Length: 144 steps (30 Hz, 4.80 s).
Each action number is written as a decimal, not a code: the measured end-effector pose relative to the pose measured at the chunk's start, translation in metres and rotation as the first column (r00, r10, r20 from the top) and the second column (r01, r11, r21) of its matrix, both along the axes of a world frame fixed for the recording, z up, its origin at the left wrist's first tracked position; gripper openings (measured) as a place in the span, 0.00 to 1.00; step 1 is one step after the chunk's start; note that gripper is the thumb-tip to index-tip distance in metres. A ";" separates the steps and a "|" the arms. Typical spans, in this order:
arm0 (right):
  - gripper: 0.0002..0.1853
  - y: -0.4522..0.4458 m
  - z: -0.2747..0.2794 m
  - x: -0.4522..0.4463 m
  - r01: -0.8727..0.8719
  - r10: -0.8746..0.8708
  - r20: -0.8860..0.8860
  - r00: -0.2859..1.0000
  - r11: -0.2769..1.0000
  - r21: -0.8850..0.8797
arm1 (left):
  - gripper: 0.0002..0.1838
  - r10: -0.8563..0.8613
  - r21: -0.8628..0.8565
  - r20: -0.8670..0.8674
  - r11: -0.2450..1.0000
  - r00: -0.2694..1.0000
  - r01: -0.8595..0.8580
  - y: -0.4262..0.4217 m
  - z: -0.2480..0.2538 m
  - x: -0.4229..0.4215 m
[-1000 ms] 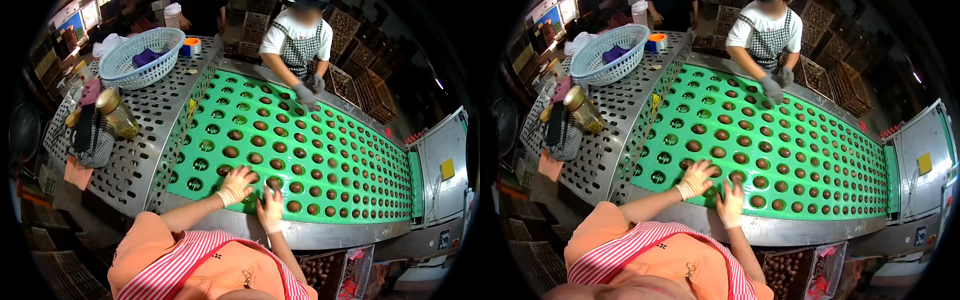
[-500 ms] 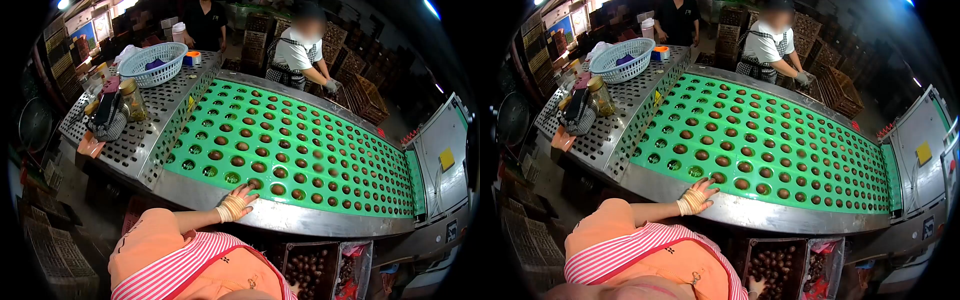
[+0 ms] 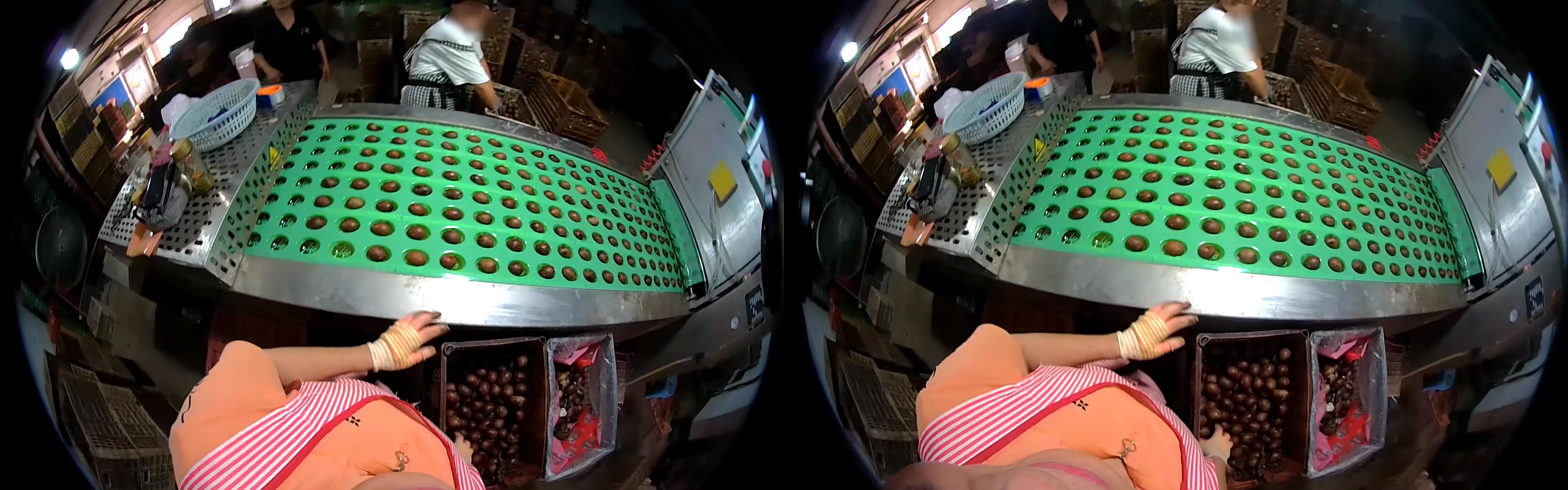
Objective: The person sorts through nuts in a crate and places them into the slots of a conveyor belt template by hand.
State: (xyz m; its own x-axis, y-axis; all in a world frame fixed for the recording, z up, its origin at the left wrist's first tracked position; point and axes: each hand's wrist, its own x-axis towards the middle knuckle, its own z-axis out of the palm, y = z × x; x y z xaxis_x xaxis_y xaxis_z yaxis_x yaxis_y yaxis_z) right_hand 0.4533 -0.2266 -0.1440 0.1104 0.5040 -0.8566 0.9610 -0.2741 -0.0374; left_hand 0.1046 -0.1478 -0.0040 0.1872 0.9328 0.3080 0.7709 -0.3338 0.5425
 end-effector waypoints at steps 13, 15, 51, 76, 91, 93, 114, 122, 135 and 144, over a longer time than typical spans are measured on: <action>0.44 -0.030 0.012 0.027 -0.297 0.325 -0.028 0.945 0.894 0.335 | 0.24 -0.735 -0.466 -0.028 0.609 0.678 0.641 0.058 -0.026 0.158; 0.46 -0.043 0.023 0.031 -0.292 0.324 0.007 0.946 0.842 0.453 | 0.22 -0.814 -0.565 -0.051 0.501 0.578 0.656 0.069 -0.042 0.182; 0.31 0.039 0.005 0.084 0.609 -0.513 -0.341 0.788 0.566 0.556 | 0.40 -0.607 -0.754 -0.083 0.557 0.790 0.348 0.088 -0.145 0.234; 0.44 0.143 -0.037 0.039 0.863 -0.720 -0.670 -0.178 0.213 -0.458 | 0.55 -0.627 -0.421 0.307 0.585 0.716 0.693 0.154 -0.204 0.222; 0.35 0.104 -0.020 -0.009 0.773 -0.684 -0.541 -0.490 -0.054 -0.632 | 0.57 -0.562 -0.827 0.255 0.295 0.786 0.479 0.133 -0.176 0.214; 0.33 0.094 -0.023 -0.004 0.716 -0.681 -0.501 -0.534 -0.049 -0.696 | 0.56 -0.572 -0.826 0.254 0.292 0.780 0.483 0.124 -0.158 0.212; 0.31 0.108 0.093 -0.039 0.821 -0.557 -0.740 -0.379 0.168 -0.546 | 0.55 -0.576 -0.541 0.387 0.490 0.720 0.683 0.115 -0.011 0.140; 0.26 0.194 0.193 -0.271 0.593 -0.434 -0.901 -0.032 0.717 -0.366 | 0.53 -0.244 -0.214 0.333 0.921 0.911 0.325 0.117 0.055 -0.089; 0.34 0.192 0.154 -0.653 -0.211 -0.229 -0.876 0.424 0.916 -0.341 | 0.53 0.578 -0.407 0.554 0.816 0.599 -0.411 -0.019 -0.021 -0.413; 0.11 0.248 0.101 -0.766 -0.334 -0.116 -0.918 0.379 0.908 -0.252 | 0.28 0.325 -0.364 0.927 0.653 -0.189 -0.664 0.012 -0.104 -0.473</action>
State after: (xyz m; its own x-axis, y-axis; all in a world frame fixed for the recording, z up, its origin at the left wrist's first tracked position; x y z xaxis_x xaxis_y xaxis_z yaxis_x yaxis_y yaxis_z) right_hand -0.3130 0.0216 -0.0434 -0.8658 0.1004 -0.4903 0.4234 -0.3753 -0.8245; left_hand -0.3679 -0.1362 -0.1078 -0.8775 0.4593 -0.1378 -0.3163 -0.3385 0.8862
